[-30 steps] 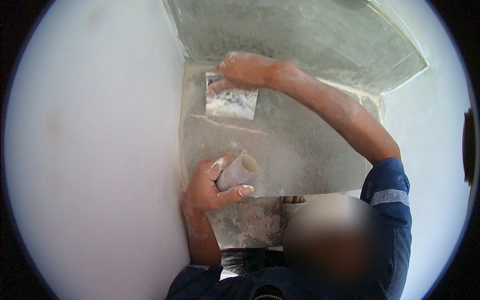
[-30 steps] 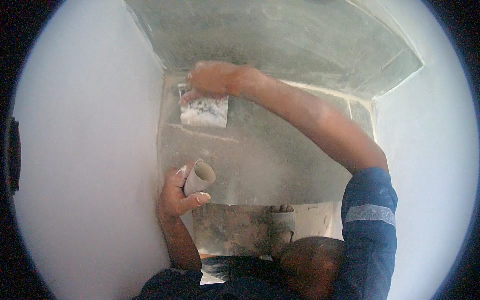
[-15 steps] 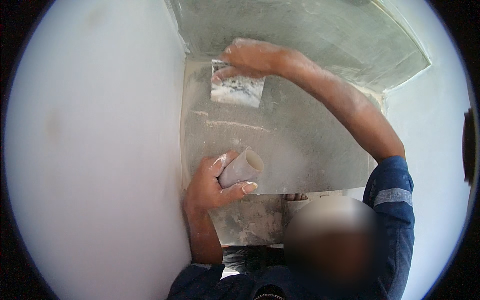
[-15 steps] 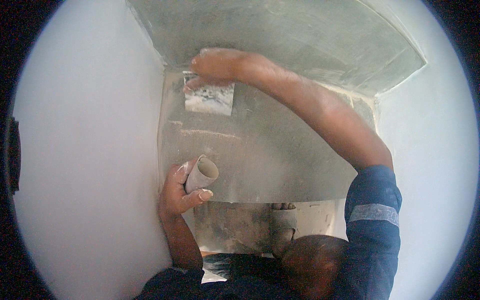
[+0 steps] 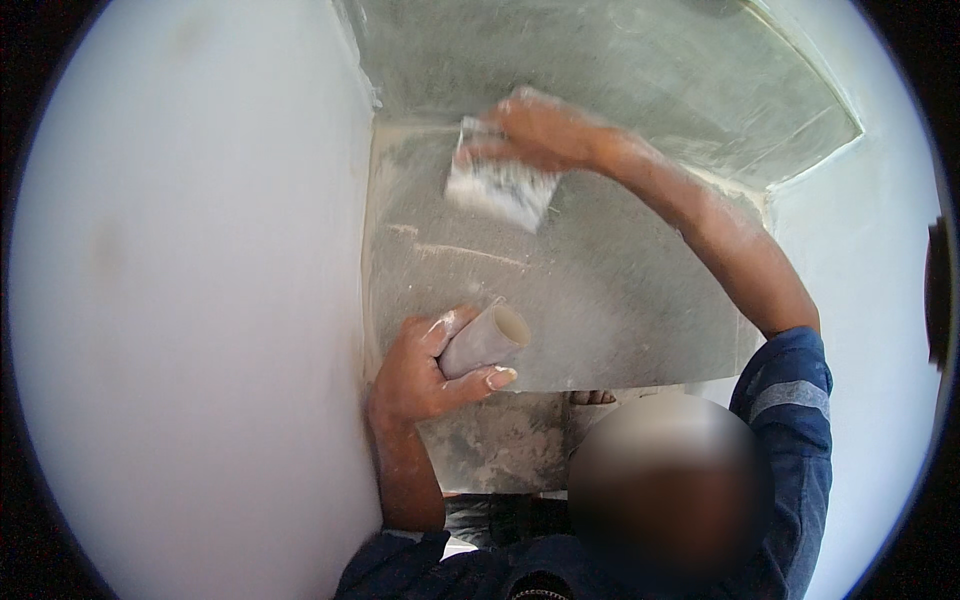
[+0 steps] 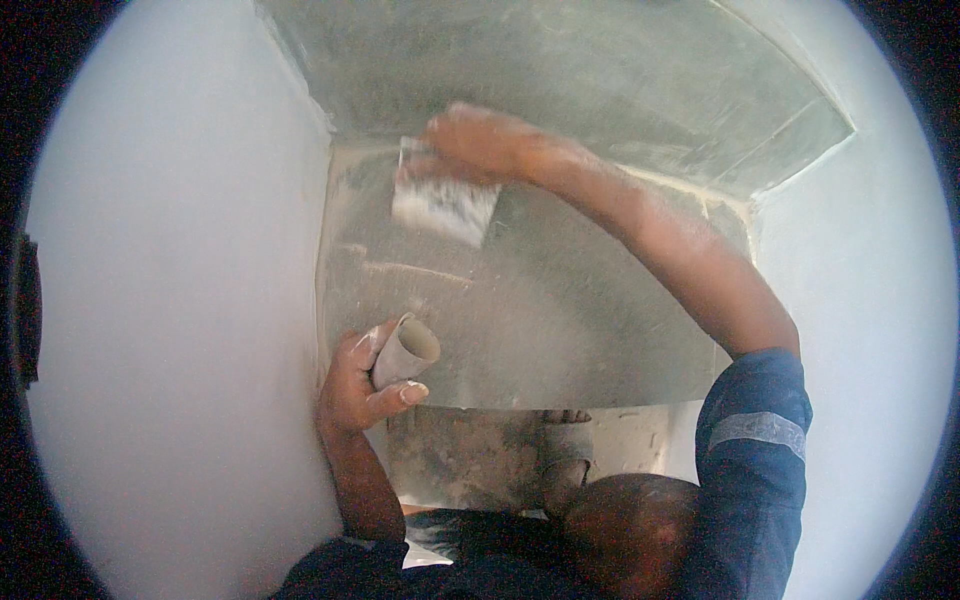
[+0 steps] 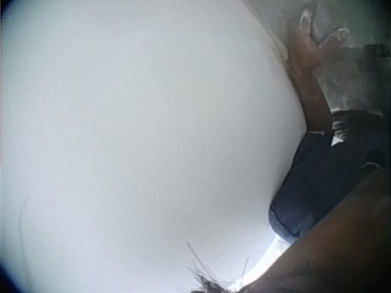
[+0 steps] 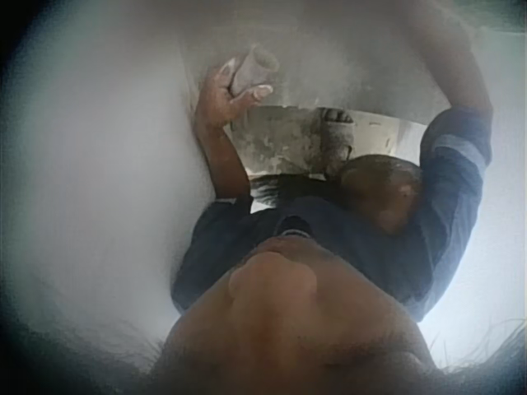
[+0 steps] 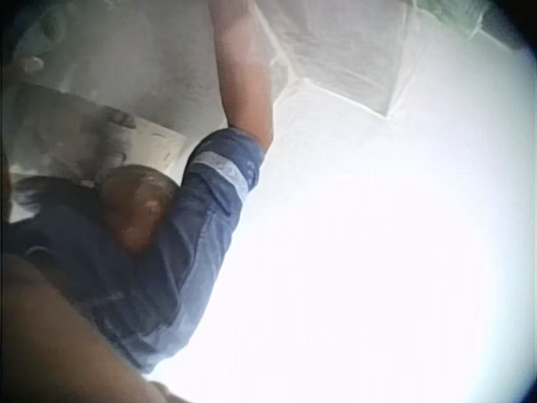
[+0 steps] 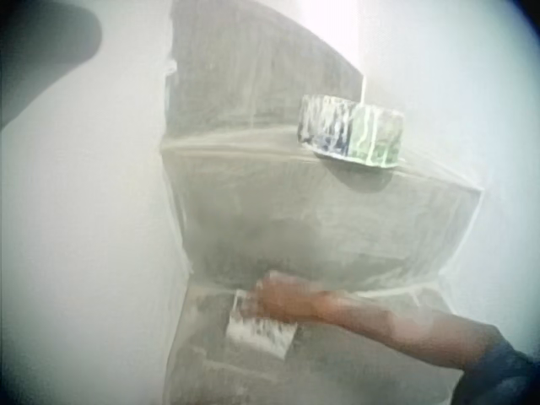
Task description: The person applies a white plaster-like substance to a concrete wall using a trowel. They spread the material across the surface, smoothing it out with consistent strokes. The person occasionally uses a small cup to add more material to the trowel.
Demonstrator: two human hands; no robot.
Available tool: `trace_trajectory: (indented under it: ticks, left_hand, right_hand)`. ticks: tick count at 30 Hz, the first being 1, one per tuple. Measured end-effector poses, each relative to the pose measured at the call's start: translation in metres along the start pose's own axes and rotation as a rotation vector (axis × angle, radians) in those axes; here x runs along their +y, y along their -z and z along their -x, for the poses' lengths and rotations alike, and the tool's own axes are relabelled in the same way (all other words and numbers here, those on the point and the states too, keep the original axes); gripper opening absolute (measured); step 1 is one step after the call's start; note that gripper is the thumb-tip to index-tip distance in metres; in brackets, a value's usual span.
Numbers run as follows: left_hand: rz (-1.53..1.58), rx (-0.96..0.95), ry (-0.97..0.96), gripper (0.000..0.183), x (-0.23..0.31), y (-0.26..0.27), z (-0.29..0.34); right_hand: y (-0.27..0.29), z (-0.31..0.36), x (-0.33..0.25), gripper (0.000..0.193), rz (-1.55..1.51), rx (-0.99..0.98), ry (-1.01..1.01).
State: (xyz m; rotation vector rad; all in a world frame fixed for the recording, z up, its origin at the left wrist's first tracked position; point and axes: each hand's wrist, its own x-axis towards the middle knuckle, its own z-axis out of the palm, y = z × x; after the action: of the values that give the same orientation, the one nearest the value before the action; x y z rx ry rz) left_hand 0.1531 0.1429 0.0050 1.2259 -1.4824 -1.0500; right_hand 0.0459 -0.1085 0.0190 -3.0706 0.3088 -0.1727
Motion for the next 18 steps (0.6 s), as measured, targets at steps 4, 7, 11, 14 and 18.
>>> trace_trajectory:
  ticks: [4,7,11,14,18]
  left_hand:
    - [0.021,-0.011,0.02,0.044,0.003,0.002,0.0]
    - [0.054,-0.018,0.042,0.043,0.003,0.001,0.0]
    - [0.071,-0.076,0.006,0.043,0.004,0.003,0.001]
    - [0.129,-0.153,0.015,0.044,-0.005,0.007,0.001]
    - [0.211,-0.229,-0.033,0.045,-0.016,0.01,-0.004]
  right_hand:
    - [0.003,-0.016,-0.007,0.059,-0.222,0.032,-0.245]
    - [0.0,-0.036,-0.025,0.051,-0.116,-0.17,-0.196]
    - [-0.002,-0.056,-0.016,0.058,-0.168,-0.178,-0.142]
    - [-0.006,-0.067,-0.026,0.057,-0.183,-0.217,-0.18]
    - [-0.017,-0.066,-0.037,0.06,-0.145,-0.279,-0.129]
